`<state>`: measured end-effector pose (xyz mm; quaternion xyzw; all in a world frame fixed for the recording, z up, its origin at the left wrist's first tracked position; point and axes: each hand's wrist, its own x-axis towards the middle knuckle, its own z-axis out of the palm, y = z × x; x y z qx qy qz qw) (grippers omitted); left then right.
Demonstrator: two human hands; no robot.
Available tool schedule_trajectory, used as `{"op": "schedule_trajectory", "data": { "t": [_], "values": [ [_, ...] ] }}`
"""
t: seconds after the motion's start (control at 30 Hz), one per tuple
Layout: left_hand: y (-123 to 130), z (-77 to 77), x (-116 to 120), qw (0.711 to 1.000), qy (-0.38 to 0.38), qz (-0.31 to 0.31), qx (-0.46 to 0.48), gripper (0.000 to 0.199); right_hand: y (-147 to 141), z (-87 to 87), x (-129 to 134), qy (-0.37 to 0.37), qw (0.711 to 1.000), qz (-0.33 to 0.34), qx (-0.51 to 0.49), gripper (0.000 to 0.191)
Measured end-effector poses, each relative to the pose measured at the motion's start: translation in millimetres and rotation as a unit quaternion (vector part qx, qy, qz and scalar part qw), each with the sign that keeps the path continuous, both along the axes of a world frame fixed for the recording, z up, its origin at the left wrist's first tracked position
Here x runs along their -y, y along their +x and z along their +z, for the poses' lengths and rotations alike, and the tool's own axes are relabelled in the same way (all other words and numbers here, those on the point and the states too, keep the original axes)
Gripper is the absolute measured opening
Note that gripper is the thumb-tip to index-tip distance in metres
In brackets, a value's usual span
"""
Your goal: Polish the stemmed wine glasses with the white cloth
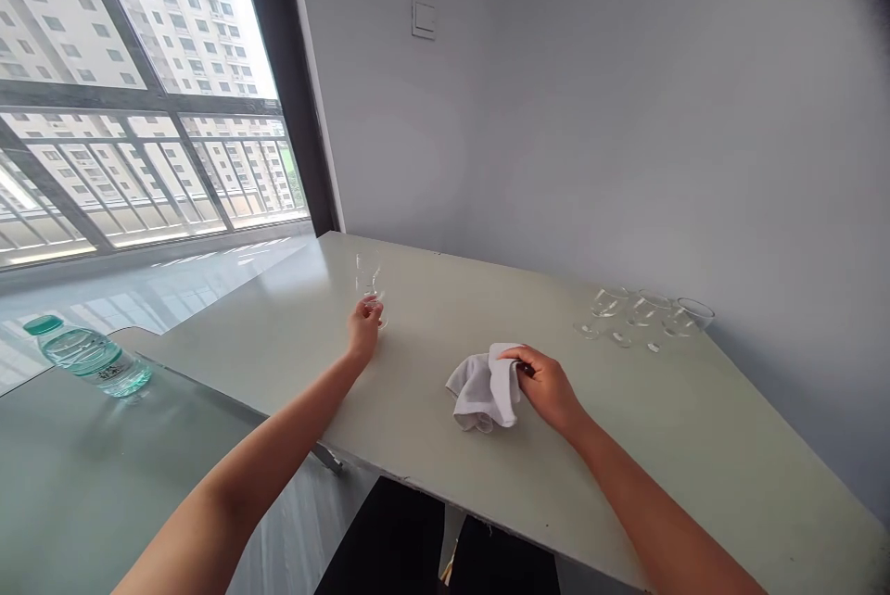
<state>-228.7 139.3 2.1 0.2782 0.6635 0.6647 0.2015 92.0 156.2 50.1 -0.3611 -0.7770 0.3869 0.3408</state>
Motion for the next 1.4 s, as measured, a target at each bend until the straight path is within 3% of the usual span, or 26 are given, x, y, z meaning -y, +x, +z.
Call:
{"op": "schedule_trajectory", "data": {
  "t": [0.13,0.27,0.33,0.47,0.6,0.7,0.8,0.9,1.0,1.1,1.2,1.3,1.4],
  "values": [
    [50.2,4.9,6.7,0.982,-0.010,-0.109,-0.157,0.024,1.3,24.5,0.7,-0.141,0.971,-0.065,-0.180,0.024],
    [99.1,11.8,-0.7,0.936,-0.003,-0.178,-0.304,0.016,-23.3,39.6,2.4,-0.170,0.934,-0.089,-0.301,0.026],
    [114.3,12.4,-6.2,0.923,-0.003,-0.186,-0.336,0.016,-36.2,40.4,7.2,-0.158,0.934,-0.084,-0.311,0.035],
    [122.8,7.2,-12.0,0.926,-0.030,-0.169,-0.337,0.020,-47.4,26.9,21.8,-0.041,0.972,-0.059,-0.225,0.057],
    [116.8,1.3,-9.6,0.911,-0.045,-0.167,-0.374,0.014,-43.2,6.2,24.3,0.049,0.994,-0.037,-0.092,0.039],
    [112.3,-2.1,-6.8,0.884,-0.033,-0.181,-0.431,0.015,-35.1,-1.2,14.1,0.095,0.995,-0.023,0.026,0.031],
    [109.9,-4.9,-4.7,0.831,0.006,-0.229,-0.506,0.020,-24.8,-0.6,1.6,0.094,0.983,0.054,0.150,0.024],
    [110.5,-3.9,-1.7,0.780,0.021,-0.263,-0.567,0.022,-16.0,-0.1,-6.3,0.050,0.982,0.112,0.144,0.018],
    [112.3,4.3,2.4,0.747,0.037,-0.242,-0.618,0.025,-10.8,-4.2,-7.9,-0.080,0.991,0.102,0.028,0.026],
    [112.2,18.6,5.8,0.727,0.058,-0.239,-0.641,0.029,-6.8,-7.2,-3.0,-0.206,0.968,0.107,-0.099,0.035],
    [108.4,35.8,7.9,0.714,0.037,-0.318,-0.623,0.031,-0.6,-1.1,6.9,-0.184,0.972,0.114,-0.091,0.037],
    [101.1,53.6,10.3,0.704,-0.042,-0.481,-0.521,0.037,7.2,13.2,16.9,-0.081,0.988,0.130,0.025,0.028],
    [94.9,68.3,14.9,0.638,-0.131,-0.657,-0.378,0.043,10.8,25.4,22.7,-0.052,0.982,0.171,0.065,0.016]
  ]
}}
